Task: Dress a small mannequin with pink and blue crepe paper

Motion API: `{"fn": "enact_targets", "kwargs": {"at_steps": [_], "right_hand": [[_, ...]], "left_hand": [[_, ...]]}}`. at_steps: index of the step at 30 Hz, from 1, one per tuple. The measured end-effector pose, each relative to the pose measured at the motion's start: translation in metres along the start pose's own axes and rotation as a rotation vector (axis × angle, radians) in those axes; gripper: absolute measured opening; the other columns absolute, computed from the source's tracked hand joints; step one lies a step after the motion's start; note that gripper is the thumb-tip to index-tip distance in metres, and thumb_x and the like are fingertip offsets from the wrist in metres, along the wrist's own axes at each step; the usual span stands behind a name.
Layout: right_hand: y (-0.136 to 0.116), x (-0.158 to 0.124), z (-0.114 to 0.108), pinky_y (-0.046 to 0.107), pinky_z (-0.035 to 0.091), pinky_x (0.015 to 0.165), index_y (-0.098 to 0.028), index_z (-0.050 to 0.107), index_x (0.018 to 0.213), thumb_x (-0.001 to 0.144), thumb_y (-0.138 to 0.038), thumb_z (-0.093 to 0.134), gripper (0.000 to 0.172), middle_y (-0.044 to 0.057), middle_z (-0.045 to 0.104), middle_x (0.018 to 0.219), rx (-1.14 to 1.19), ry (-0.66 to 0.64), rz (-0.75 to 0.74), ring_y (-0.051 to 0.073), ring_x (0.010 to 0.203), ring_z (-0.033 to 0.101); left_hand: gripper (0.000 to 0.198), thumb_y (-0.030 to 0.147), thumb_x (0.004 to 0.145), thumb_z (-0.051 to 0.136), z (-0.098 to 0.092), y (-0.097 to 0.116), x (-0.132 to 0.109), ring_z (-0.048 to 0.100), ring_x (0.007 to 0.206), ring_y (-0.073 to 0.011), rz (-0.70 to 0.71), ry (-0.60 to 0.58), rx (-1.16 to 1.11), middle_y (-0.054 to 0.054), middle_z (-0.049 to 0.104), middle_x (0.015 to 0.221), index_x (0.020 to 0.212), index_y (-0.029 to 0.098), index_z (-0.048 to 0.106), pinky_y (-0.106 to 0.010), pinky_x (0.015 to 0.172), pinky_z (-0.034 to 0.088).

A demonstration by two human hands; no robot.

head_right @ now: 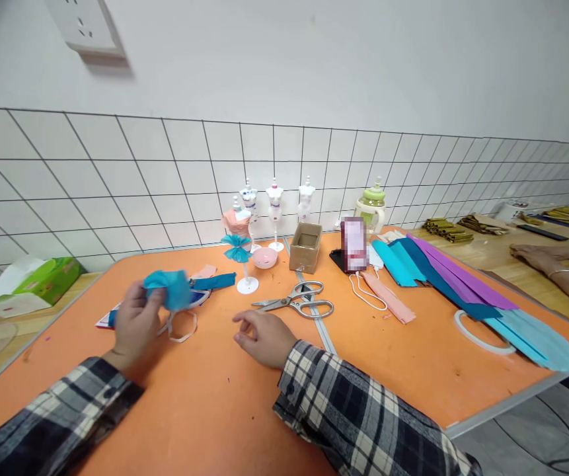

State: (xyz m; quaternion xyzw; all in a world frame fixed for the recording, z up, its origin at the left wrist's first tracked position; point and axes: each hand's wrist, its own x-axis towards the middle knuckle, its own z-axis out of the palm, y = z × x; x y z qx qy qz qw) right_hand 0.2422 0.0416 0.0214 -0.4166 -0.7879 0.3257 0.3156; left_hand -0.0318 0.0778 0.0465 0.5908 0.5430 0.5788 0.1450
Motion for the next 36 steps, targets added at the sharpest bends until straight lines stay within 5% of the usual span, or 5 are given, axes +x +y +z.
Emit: {"fn": "enact_targets", "kwargs": {"at_steps": [6, 15, 22, 28, 36], "right_hand": [[0.008, 0.005, -0.005, 0.034, 0.047, 0.093, -0.02, 0.038, 0.141, 0.086, -0.047, 0.061, 0.065, 0.013, 0.057, 0.129, 0.597, 0.088, 0.08, 0.02, 0.112, 0.059], [0.013, 0.01, 0.0, 0.023, 0.039, 0.06, -0.016, 0.064, 0.082, 0.081, -0.024, 0.06, 0.009, -0.002, 0.055, 0.069, 0.234, 0.114, 0.164, 0.011, 0.063, 0.05], [0.017, 0.012, -0.004, 0.023, 0.041, 0.057, -0.018, 0.059, 0.078, 0.08, -0.028, 0.057, 0.01, -0.002, 0.056, 0.065, 0.216, 0.227, 0.281, 0.012, 0.059, 0.051], [0.02, 0.017, -0.009, 0.026, 0.049, 0.063, -0.02, 0.05, 0.107, 0.071, -0.014, 0.05, 0.036, 0.003, 0.066, 0.091, 0.508, 0.289, 0.34, 0.016, 0.072, 0.063], [0.02, 0.011, -0.057, 0.031, 0.042, 0.087, -0.019, 0.061, 0.103, 0.068, 0.001, 0.044, 0.044, 0.006, 0.062, 0.1, -0.328, 0.312, 0.165, 0.02, 0.097, 0.056]], "left_hand": [[0.037, 0.055, 0.082, 0.064, 0.051, 0.019, -0.051, 0.064, 0.071, -0.02, -0.409, -0.621, -0.518, -0.004, 0.069, 0.085, 0.097, 0.021, 0.064, -0.033, 0.066, 0.052], [0.037, 0.053, 0.073, 0.073, 0.05, 0.006, -0.038, 0.063, 0.071, -0.0204, -0.527, -0.525, -0.581, -0.003, 0.069, 0.077, 0.087, 0.019, 0.066, -0.033, 0.068, 0.051], [0.026, 0.047, 0.087, 0.058, 0.023, 0.025, -0.042, 0.063, 0.102, -0.0271, 0.176, -0.23, -0.096, -0.009, 0.071, 0.103, 0.091, 0.023, 0.066, -0.045, 0.096, 0.047], [0.023, 0.026, 0.086, 0.054, 0.014, 0.043, -0.046, 0.062, 0.114, -0.028, 0.756, -0.977, 0.204, -0.006, 0.073, 0.118, 0.099, 0.032, 0.072, -0.049, 0.106, 0.041], [0.025, 0.024, 0.086, 0.046, 0.019, 0.03, -0.032, 0.065, 0.086, -0.024, 0.638, -0.964, 0.217, -0.008, 0.072, 0.09, 0.096, 0.022, 0.069, -0.041, 0.09, 0.048]]}}
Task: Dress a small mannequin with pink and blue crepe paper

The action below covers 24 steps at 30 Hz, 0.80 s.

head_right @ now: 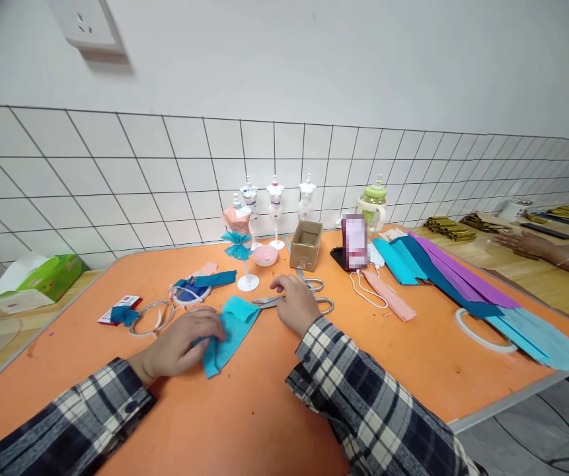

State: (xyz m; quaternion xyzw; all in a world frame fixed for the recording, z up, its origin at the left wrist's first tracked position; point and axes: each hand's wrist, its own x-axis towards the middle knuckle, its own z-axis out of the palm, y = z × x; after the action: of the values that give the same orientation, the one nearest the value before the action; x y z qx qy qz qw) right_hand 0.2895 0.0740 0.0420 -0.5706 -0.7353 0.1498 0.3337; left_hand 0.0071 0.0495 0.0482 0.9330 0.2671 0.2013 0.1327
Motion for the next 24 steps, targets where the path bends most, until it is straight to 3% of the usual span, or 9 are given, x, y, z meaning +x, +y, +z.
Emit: {"fn": "enact_targets", "kwargs": {"at_steps": [2, 4, 8, 11, 15, 18, 21, 24], "right_hand": [[0.009, 0.001, -0.013, 0.036, 0.039, 0.091, -0.019, 0.06, 0.114, 0.078, -0.004, 0.048, 0.041, 0.011, 0.062, 0.108, -0.307, -0.013, 0.086, 0.025, 0.106, 0.054], [0.021, 0.001, -0.021, 0.04, 0.038, 0.092, -0.018, 0.05, 0.134, 0.085, -0.014, 0.053, 0.049, 0.016, 0.06, 0.115, -0.515, -0.066, 0.196, 0.03, 0.111, 0.052], [0.039, -0.001, -0.027, 0.042, 0.03, 0.103, -0.025, 0.035, 0.15, 0.088, -0.014, 0.051, 0.065, 0.014, 0.06, 0.125, -0.579, -0.25, 0.104, 0.029, 0.122, 0.049], [0.037, -0.001, -0.026, 0.039, 0.032, 0.101, -0.026, 0.026, 0.155, 0.086, -0.013, 0.051, 0.074, 0.013, 0.06, 0.126, -0.569, -0.336, 0.005, 0.027, 0.12, 0.051], [0.021, -0.004, -0.03, 0.042, 0.037, 0.091, -0.034, 0.037, 0.15, 0.082, -0.025, 0.06, 0.071, 0.014, 0.062, 0.118, -0.685, -0.367, -0.009, 0.032, 0.11, 0.056], [0.008, -0.007, -0.033, 0.042, 0.039, 0.085, -0.027, 0.056, 0.133, 0.079, -0.03, 0.062, 0.055, 0.014, 0.067, 0.108, -0.701, -0.389, 0.047, 0.032, 0.102, 0.061], [0.0, -0.009, -0.035, 0.037, 0.042, 0.075, -0.021, 0.068, 0.111, 0.082, -0.04, 0.059, 0.036, 0.013, 0.071, 0.096, -0.664, -0.426, 0.106, 0.029, 0.089, 0.065], [-0.003, -0.008, -0.036, 0.034, 0.043, 0.073, -0.025, 0.066, 0.117, 0.088, -0.042, 0.052, 0.036, 0.011, 0.071, 0.101, -0.468, -0.421, 0.061, 0.027, 0.092, 0.066]], "left_hand": [[0.024, 0.029, 0.09, 0.046, 0.002, -0.006, -0.002, 0.065, 0.086, -0.0232, -0.155, 0.038, 0.026, -0.007, 0.072, 0.093, 0.096, 0.023, 0.069, -0.039, 0.087, 0.049], [0.023, 0.033, 0.09, 0.05, 0.006, -0.009, -0.002, 0.064, 0.095, -0.0239, -0.256, 0.07, 0.061, -0.008, 0.07, 0.104, 0.1, 0.023, 0.069, -0.038, 0.089, 0.049], [0.024, 0.036, 0.088, 0.054, 0.014, -0.009, 0.0, 0.061, 0.104, -0.0262, -0.276, 0.047, 0.136, -0.009, 0.065, 0.113, 0.104, 0.024, 0.068, -0.039, 0.092, 0.047], [0.04, 0.051, 0.085, 0.057, 0.015, -0.006, 0.0, 0.061, 0.104, -0.031, -0.435, 0.097, 0.267, -0.012, 0.063, 0.114, 0.112, 0.022, 0.061, -0.043, 0.087, 0.047], [0.056, 0.073, 0.077, 0.053, 0.012, -0.004, -0.001, 0.063, 0.093, -0.0366, -0.675, 0.031, 0.391, -0.014, 0.064, 0.098, 0.093, 0.019, 0.058, -0.042, 0.072, 0.046], [0.045, 0.067, 0.077, 0.057, 0.011, -0.006, -0.001, 0.063, 0.085, -0.0333, -0.718, -0.005, 0.337, -0.011, 0.064, 0.09, 0.08, 0.021, 0.056, -0.037, 0.063, 0.042], [0.032, 0.053, 0.08, 0.059, 0.011, -0.012, 0.001, 0.061, 0.076, -0.0261, -0.677, 0.103, 0.161, -0.004, 0.061, 0.077, 0.072, 0.022, 0.054, -0.032, 0.061, 0.04], [0.032, 0.051, 0.078, 0.063, 0.011, -0.018, 0.004, 0.057, 0.065, -0.0196, -0.687, 0.379, -0.197, 0.002, 0.055, 0.067, 0.074, 0.022, 0.052, -0.029, 0.059, 0.041]]}}
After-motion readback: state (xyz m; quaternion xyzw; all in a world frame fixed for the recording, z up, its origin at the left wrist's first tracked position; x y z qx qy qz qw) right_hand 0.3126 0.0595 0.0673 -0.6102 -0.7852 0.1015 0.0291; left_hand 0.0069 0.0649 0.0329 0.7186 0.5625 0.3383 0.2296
